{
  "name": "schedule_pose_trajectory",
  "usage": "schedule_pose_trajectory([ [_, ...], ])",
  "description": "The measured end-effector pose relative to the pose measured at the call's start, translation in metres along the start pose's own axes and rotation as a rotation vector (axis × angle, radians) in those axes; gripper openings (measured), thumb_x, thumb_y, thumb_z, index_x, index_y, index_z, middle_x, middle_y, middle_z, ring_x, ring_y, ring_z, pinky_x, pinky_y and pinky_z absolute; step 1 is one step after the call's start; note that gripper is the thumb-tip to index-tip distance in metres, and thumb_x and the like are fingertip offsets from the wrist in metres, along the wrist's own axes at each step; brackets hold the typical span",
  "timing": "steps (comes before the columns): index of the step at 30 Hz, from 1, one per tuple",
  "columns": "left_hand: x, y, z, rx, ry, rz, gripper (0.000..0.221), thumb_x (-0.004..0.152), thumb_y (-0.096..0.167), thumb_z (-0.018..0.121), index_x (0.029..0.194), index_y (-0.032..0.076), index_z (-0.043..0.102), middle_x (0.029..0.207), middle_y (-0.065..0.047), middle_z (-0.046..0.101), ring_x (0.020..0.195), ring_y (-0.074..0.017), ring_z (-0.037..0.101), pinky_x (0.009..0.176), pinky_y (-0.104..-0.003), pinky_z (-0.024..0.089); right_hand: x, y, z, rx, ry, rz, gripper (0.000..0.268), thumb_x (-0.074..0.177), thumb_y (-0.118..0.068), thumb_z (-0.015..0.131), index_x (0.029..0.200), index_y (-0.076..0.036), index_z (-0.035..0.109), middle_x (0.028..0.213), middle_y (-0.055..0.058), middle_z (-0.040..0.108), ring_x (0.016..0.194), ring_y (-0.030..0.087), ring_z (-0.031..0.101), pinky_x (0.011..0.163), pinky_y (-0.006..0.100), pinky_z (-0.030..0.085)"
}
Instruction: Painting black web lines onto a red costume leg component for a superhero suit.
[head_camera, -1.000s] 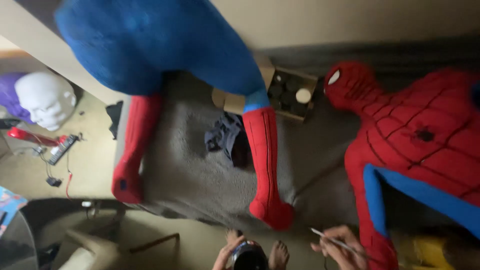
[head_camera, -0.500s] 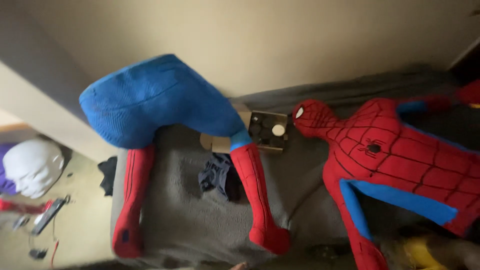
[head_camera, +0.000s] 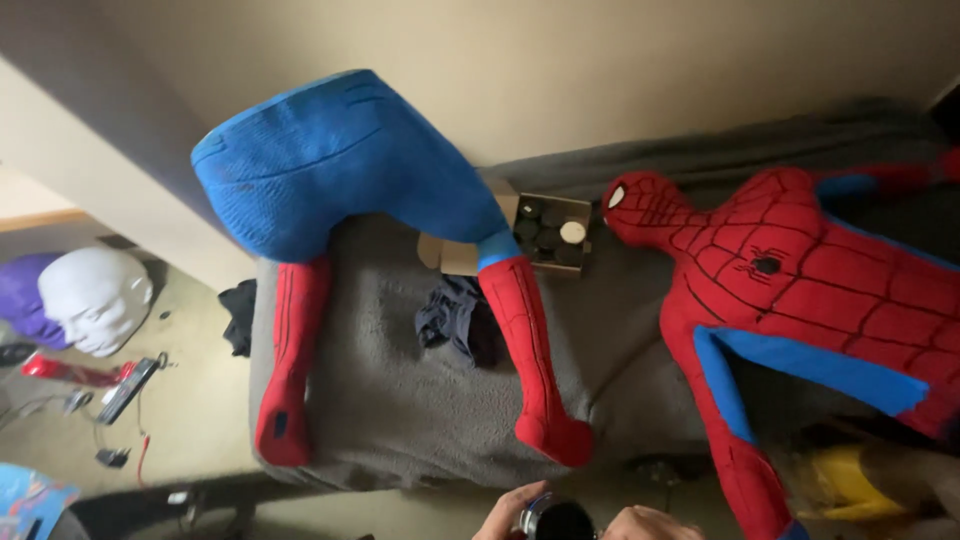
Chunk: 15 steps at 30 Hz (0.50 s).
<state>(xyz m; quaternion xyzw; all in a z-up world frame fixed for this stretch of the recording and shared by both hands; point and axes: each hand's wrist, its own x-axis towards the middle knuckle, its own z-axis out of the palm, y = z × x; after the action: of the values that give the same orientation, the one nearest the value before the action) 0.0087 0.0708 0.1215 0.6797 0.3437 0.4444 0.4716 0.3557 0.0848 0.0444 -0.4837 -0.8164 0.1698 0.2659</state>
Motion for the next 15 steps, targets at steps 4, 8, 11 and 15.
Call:
schedule_pose_trajectory([
  [4, 0.022, 0.06, 0.021, -0.258, 0.168, -0.348, 0.047, 0.095, 0.011, 0.063, 0.142, 0.003, 0.06, 0.141, -0.013, 0.064, 0.134, -0.0244, 0.061, 0.11, -0.037, 0.047, 0.091, -0.118, -0.084, -0.092, 0.267, -0.158, 0.048, 0.084, -0.056, 0.068, 0.055, -0.021, 0.054, 0.049, -0.001, 0.049, 0.047, 0.016, 0.055, 0.044, 0.038, 0.043],
  [8, 0.033, 0.083, 0.045, -0.12, 0.262, -0.368, 0.044, 0.095, 0.011, 0.062, 0.138, 0.004, 0.065, 0.137, -0.012, 0.068, 0.131, -0.0238, 0.064, 0.108, -0.037, 0.049, 0.134, -0.159, -0.159, -0.016, 0.451, -0.351, 0.053, 0.081, -0.041, 0.066, 0.044, -0.016, 0.036, 0.037, -0.001, 0.034, 0.03, 0.01, 0.049, 0.03, 0.03, 0.039],
  [11, 0.046, 0.098, 0.068, -0.078, 0.473, -0.304, 0.038, 0.095, 0.013, 0.065, 0.13, 0.002, 0.072, 0.128, -0.013, 0.076, 0.124, -0.0251, 0.072, 0.103, -0.037, 0.056, 0.142, -0.156, -0.194, 0.038, 0.24, -0.456, 0.045, 0.082, -0.032, 0.069, 0.05, -0.017, 0.042, 0.042, -0.002, 0.038, 0.034, 0.008, 0.055, 0.031, 0.029, 0.042],
  [15, 0.064, 0.136, 0.081, -0.259, 0.48, -0.503, 0.041, 0.092, 0.018, 0.063, 0.131, 0.007, 0.069, 0.127, -0.008, 0.074, 0.119, -0.0203, 0.072, 0.098, -0.034, 0.058, 0.133, -0.125, -0.194, 0.064, 0.171, -0.536, 0.04, 0.084, -0.026, 0.067, 0.052, -0.017, 0.044, 0.044, -0.001, 0.04, 0.037, 0.008, 0.056, 0.032, 0.028, 0.044],
])
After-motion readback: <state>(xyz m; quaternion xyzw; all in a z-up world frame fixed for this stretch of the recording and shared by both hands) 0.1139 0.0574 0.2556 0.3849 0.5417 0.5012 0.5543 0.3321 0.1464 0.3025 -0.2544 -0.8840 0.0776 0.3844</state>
